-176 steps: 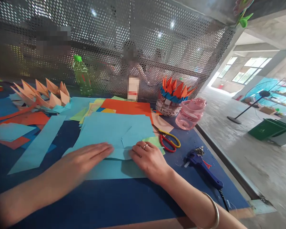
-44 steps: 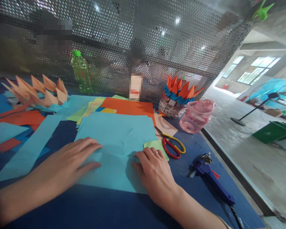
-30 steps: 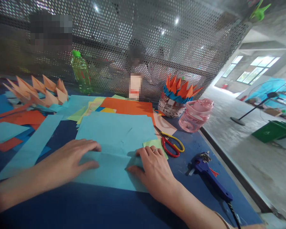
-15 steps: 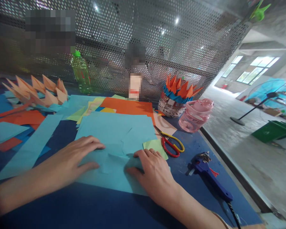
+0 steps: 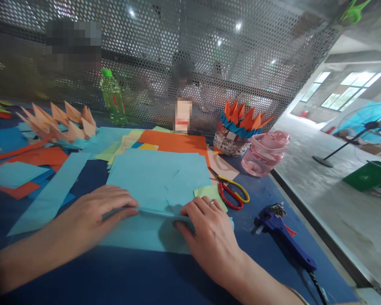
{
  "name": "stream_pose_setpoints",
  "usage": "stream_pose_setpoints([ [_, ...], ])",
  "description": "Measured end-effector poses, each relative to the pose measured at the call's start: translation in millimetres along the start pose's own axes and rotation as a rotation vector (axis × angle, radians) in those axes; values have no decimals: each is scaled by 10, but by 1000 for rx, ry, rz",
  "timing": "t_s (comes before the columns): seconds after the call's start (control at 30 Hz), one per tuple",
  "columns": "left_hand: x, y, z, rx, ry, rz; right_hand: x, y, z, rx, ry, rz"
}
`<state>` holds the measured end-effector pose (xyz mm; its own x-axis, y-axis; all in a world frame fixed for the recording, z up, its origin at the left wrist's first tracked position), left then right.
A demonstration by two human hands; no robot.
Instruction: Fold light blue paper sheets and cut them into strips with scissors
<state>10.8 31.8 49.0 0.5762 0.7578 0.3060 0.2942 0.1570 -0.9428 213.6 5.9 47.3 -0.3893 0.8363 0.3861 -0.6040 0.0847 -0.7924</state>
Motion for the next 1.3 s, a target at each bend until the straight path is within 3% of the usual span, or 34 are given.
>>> stream_pose_setpoints([
  [0.13, 21, -11, -29, -3, -15, 68, 11, -8, 25, 4, -19, -2],
  [0.5, 14, -39, -109, 7, -1, 94, 31, 25, 76, -28, -70, 58],
  [0.7, -12, -39, -88, 32, 22, -18, 34, 38, 79, -82, -76, 50],
  [0.83, -3, -82, -139, -8, 56, -31, 29, 32, 89, -70, -86, 55],
  [1.13, -14, -47, -221, -43, 55, 74, 47, 102, 206, 46, -79, 143],
  [1.3, -32, -41, -324, -84, 83, 82, 54, 152, 305, 89, -118, 122],
])
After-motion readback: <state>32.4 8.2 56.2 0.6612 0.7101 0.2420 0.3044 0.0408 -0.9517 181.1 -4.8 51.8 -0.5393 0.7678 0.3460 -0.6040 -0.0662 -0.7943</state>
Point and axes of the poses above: each hand's wrist, its own x-axis towards the middle knuckle, its own y-axis out of the palm, z = x × y, the point moved 6 cm from there along x, towards the middle knuckle, and after that the axes turned 11 degrees about x, right-handed, at the moved point
